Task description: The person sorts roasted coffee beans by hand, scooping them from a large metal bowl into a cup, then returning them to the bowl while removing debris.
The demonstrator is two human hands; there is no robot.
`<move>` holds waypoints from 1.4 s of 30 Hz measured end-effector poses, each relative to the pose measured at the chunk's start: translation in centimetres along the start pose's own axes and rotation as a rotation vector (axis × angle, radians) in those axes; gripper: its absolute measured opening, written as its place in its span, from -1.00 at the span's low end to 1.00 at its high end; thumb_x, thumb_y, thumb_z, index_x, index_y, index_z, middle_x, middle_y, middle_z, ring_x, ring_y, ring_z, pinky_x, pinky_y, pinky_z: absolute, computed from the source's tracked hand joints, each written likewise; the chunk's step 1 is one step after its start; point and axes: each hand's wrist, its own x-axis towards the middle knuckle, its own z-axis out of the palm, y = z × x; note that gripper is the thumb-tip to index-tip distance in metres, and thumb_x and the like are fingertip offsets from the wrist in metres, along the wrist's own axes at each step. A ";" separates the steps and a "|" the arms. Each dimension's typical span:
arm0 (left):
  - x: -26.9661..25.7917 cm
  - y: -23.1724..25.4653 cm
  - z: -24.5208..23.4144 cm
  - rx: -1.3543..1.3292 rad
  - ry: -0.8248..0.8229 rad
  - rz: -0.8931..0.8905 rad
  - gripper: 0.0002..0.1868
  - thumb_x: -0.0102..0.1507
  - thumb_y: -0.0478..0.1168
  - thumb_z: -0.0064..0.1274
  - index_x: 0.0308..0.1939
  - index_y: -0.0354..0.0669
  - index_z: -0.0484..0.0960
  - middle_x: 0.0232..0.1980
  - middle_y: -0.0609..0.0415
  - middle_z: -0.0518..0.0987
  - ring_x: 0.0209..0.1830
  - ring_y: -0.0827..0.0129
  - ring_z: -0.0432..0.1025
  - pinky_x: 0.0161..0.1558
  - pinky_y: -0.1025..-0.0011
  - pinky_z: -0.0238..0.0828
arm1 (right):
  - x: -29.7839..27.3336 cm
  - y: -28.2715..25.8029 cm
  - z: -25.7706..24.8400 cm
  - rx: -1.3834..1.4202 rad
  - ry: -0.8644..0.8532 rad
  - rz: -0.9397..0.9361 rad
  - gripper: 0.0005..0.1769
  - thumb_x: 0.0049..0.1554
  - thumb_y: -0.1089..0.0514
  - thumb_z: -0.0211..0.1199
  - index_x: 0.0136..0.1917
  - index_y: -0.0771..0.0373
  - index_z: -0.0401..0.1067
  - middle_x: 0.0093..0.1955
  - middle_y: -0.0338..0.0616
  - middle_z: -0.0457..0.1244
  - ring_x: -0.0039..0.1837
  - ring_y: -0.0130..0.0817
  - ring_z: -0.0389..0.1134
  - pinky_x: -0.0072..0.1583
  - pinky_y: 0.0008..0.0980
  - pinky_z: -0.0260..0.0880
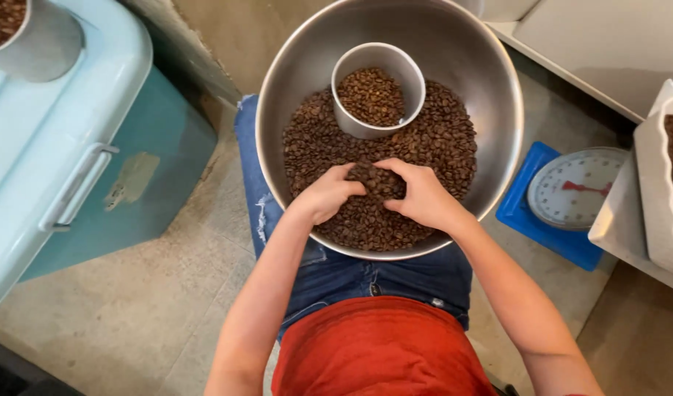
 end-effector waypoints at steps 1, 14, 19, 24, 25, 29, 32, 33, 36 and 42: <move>-0.1 0.4 0.5 -0.002 -0.007 0.001 0.00 0.18 -0.20 0.20 0.59 -0.41 0.01 0.59 -0.49 0.02 0.63 -0.26 -0.15 0.50 -0.16 -0.16 | -0.2 0.4 -0.2 -0.003 0.002 0.006 -0.24 0.06 0.36 0.36 0.50 0.24 0.23 0.48 0.12 0.17 0.56 0.15 0.09 0.44 0.15 0.19; 3.8 -3.8 -2.4 -0.769 0.040 -0.200 -0.48 0.08 -0.45 -0.22 0.14 -0.56 0.40 0.20 -0.42 0.50 0.08 -0.11 0.41 0.13 0.25 0.36 | -0.5 0.8 -1.1 -0.069 0.121 -0.095 -0.49 0.19 0.43 0.14 0.42 0.34 0.34 0.35 0.19 0.28 0.47 0.14 0.22 0.34 0.13 0.32; 2.9 -2.9 -2.2 -0.797 -0.029 -0.206 -0.51 0.08 -0.43 -0.23 0.10 -0.52 0.43 0.13 -0.36 0.54 0.01 -0.05 0.43 0.11 0.30 0.36 | -1.4 0.2 -2.1 -0.141 0.179 -0.163 -0.57 0.21 0.43 0.13 0.34 0.34 0.42 0.25 0.17 0.33 0.36 0.14 0.32 0.23 0.10 0.44; 1.1 -0.9 -1.6 -0.790 0.031 -0.214 0.04 0.05 -0.39 0.02 0.56 -0.36 -0.15 0.49 -0.55 0.04 0.46 -0.14 0.21 0.36 -0.02 0.23 | -1.3 1.1 -1.7 -0.310 0.361 -0.279 -0.76 0.27 0.33 0.18 0.19 0.26 0.53 0.09 -0.04 0.35 0.24 -0.07 0.38 0.09 -0.15 0.52; 1.5 -1.2 -1.7 -0.790 0.031 -0.214 0.04 0.05 -0.39 0.02 0.56 -0.36 -0.15 0.49 -0.55 0.04 0.46 -0.14 0.21 0.36 -0.02 0.23 | -1.3 1.2 -1.4 -0.310 0.360 -0.279 -0.76 0.27 0.33 0.18 0.19 0.26 0.53 0.09 -0.04 0.35 0.24 -0.07 0.38 0.09 -0.15 0.52; 3.1 -3.2 -2.2 -0.886 0.013 -0.224 -0.14 0.08 -0.36 0.02 0.46 -0.36 0.07 0.37 -0.42 0.26 0.26 -0.08 0.39 0.27 0.04 0.38 | -0.8 1.7 -0.8 -0.248 0.379 -0.306 -0.79 0.26 0.36 0.18 0.14 0.29 0.54 0.03 -0.03 0.35 0.19 -0.05 0.40 0.02 -0.18 0.54; 3.5 -4.0 -2.4 -0.929 0.007 -0.220 -0.22 0.10 -0.35 0.01 0.41 -0.37 0.14 0.30 -0.39 0.33 0.20 -0.06 0.43 0.27 0.05 0.39 | -0.5 2.3 -1.0 -0.199 0.366 -0.274 -0.79 0.26 0.39 0.17 0.14 0.32 0.53 0.04 0.03 0.36 0.14 -0.01 0.42 -0.01 -0.19 0.54; 3.5 -4.0 -2.4 -0.948 0.008 -0.218 -0.24 0.12 -0.34 0.01 0.40 -0.40 0.17 0.27 -0.40 0.36 0.20 -0.07 0.43 0.28 0.07 0.38 | -0.5 2.5 -1.2 -0.174 0.355 -0.245 -0.78 0.25 0.40 0.18 0.15 0.34 0.53 0.06 0.07 0.37 0.10 0.00 0.44 -0.03 -0.19 0.54; 3.0 -3.5 -2.4 -0.909 -0.034 -0.197 -0.13 0.14 -0.25 0.03 0.50 -0.35 0.04 0.38 -0.49 0.23 0.33 0.01 0.32 0.40 0.02 0.21 | -0.7 2.4 -1.5 -0.160 0.355 -0.232 -0.77 0.25 0.41 0.17 0.15 0.37 0.53 0.05 0.10 0.37 0.07 0.03 0.45 -0.05 -0.20 0.54; 2.6 -3.3 -2.4 -0.954 -0.021 -0.211 -0.31 0.17 -0.26 0.01 0.38 -0.35 0.22 0.28 -0.39 0.38 0.25 -0.01 0.39 0.33 0.05 0.32 | -0.9 3.6 -2.9 -0.138 0.373 -0.214 -0.76 0.19 0.47 0.20 0.13 0.41 0.53 0.02 0.18 0.38 0.05 0.10 0.45 -0.07 -0.15 0.53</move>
